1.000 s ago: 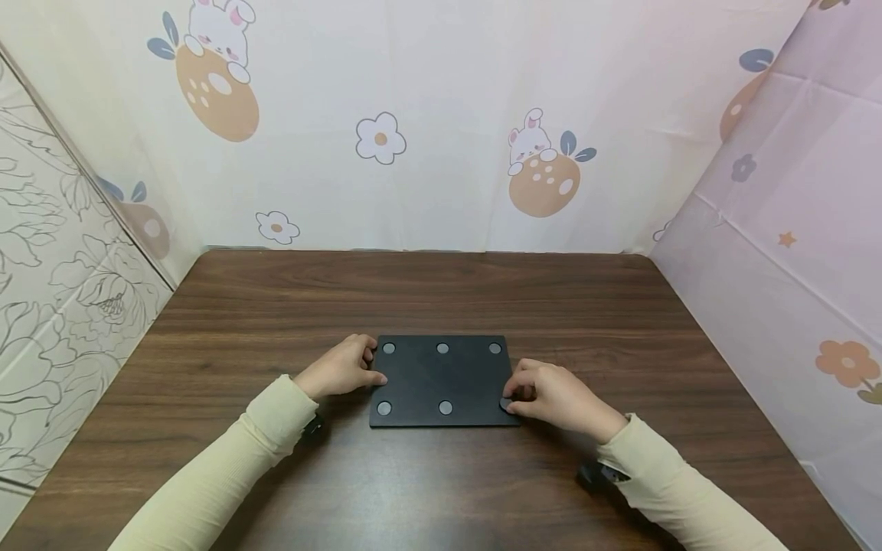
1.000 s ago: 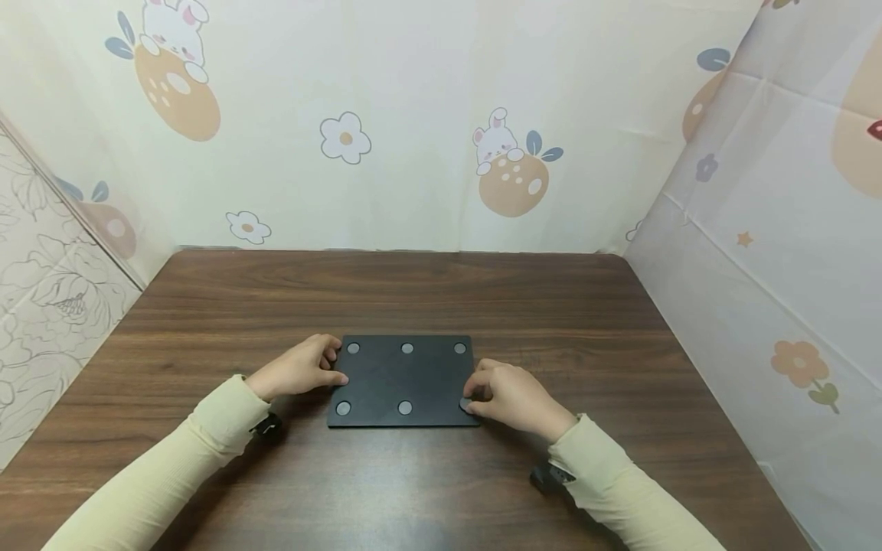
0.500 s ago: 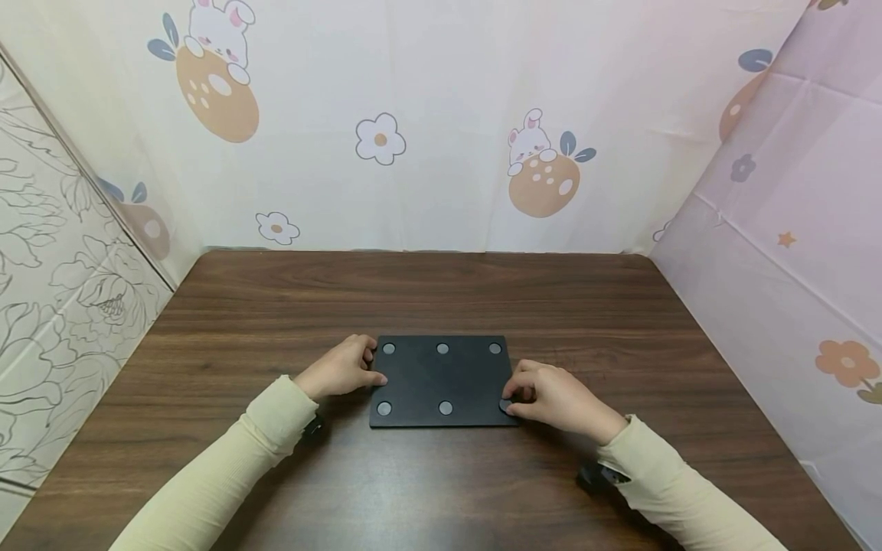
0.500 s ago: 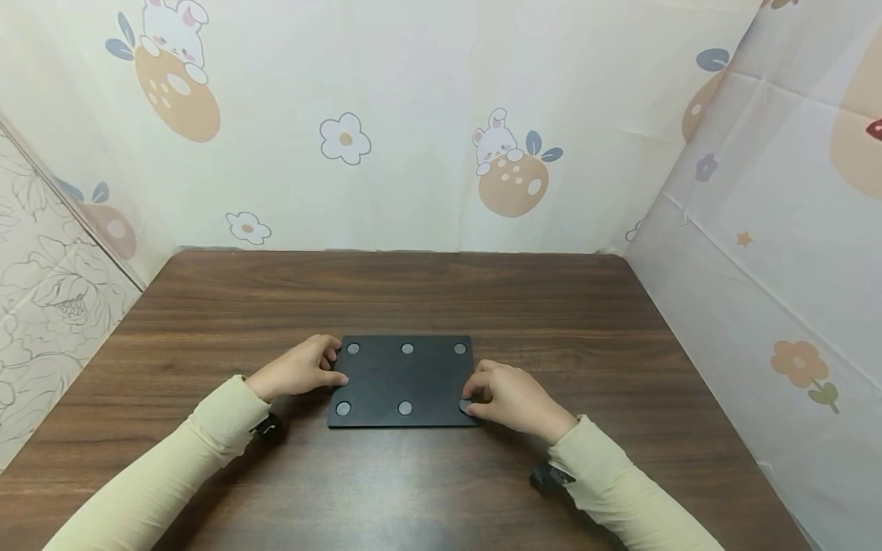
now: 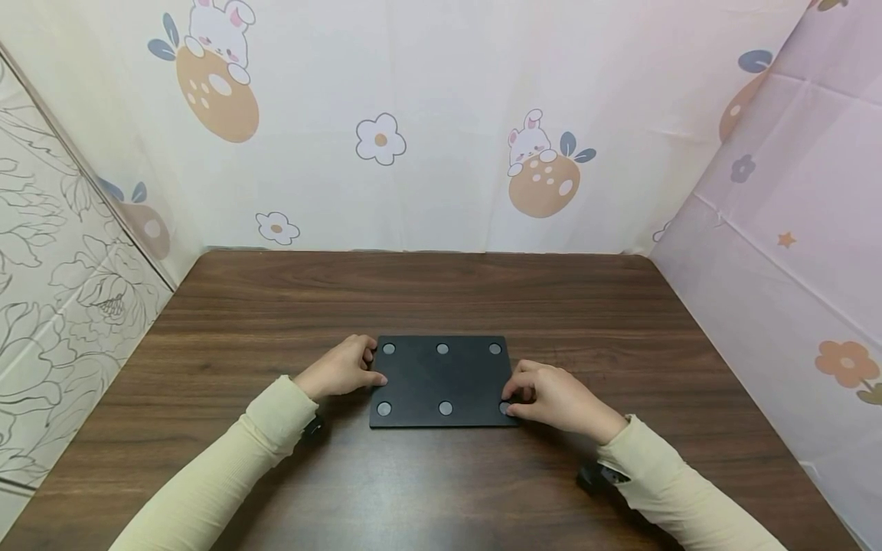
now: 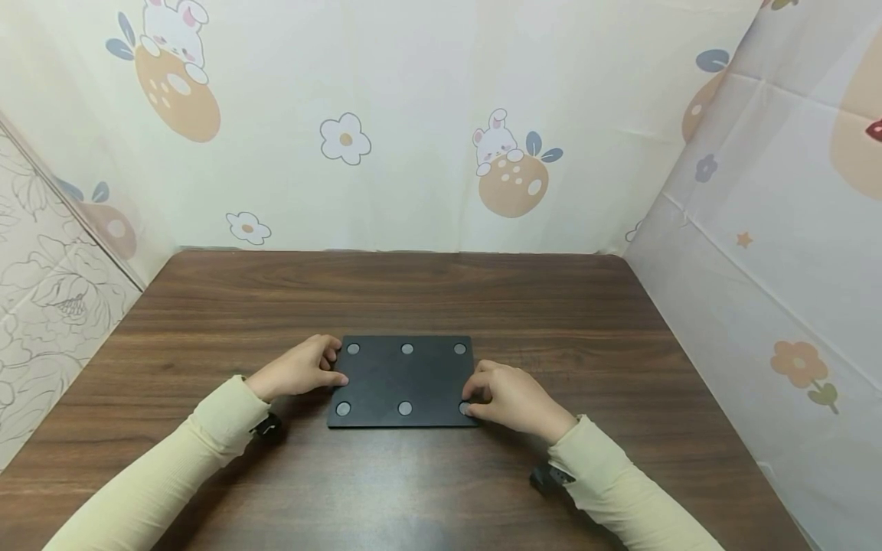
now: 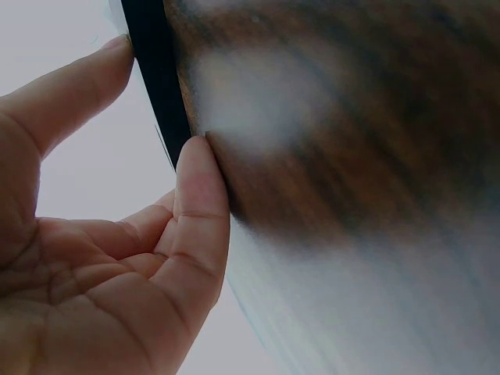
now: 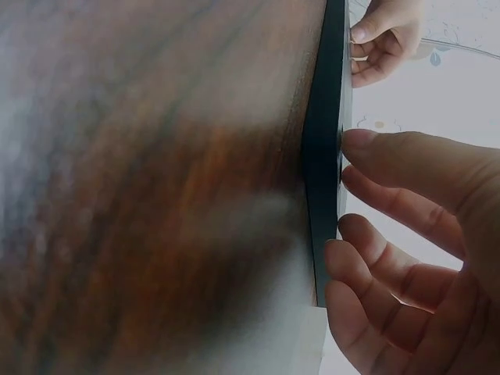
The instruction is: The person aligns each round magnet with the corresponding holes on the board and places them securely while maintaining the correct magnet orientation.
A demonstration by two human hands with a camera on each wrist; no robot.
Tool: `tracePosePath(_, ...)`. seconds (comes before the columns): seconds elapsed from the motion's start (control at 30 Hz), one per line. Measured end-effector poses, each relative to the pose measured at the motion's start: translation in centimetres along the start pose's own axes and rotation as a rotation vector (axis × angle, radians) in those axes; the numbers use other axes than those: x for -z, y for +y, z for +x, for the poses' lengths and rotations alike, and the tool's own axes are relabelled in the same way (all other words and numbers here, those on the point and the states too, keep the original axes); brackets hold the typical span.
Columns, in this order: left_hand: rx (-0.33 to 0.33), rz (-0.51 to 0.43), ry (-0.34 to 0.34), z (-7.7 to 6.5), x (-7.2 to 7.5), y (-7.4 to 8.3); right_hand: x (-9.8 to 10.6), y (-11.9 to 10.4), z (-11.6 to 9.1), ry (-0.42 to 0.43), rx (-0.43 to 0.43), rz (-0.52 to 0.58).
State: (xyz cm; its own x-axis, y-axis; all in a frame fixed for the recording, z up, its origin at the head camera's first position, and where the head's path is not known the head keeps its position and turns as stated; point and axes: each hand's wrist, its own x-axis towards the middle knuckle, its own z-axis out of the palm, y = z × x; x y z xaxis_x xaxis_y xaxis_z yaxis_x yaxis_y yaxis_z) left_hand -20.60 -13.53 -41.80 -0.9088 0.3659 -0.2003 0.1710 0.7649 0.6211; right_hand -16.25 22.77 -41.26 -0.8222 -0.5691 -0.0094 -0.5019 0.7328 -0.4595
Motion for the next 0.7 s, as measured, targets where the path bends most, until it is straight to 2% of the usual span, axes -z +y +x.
tracePosePath(0.37,0.004,-0.003,-0.005,-0.1,0.1,0.1,0.1,0.3,0.5,0.006,0.007,0.022)
tracePosePath(0.7,-0.004,-0.009,-0.013,0.0,0.1,-0.1,0.4,0.7,1.6,0.119,-0.023,0.030)
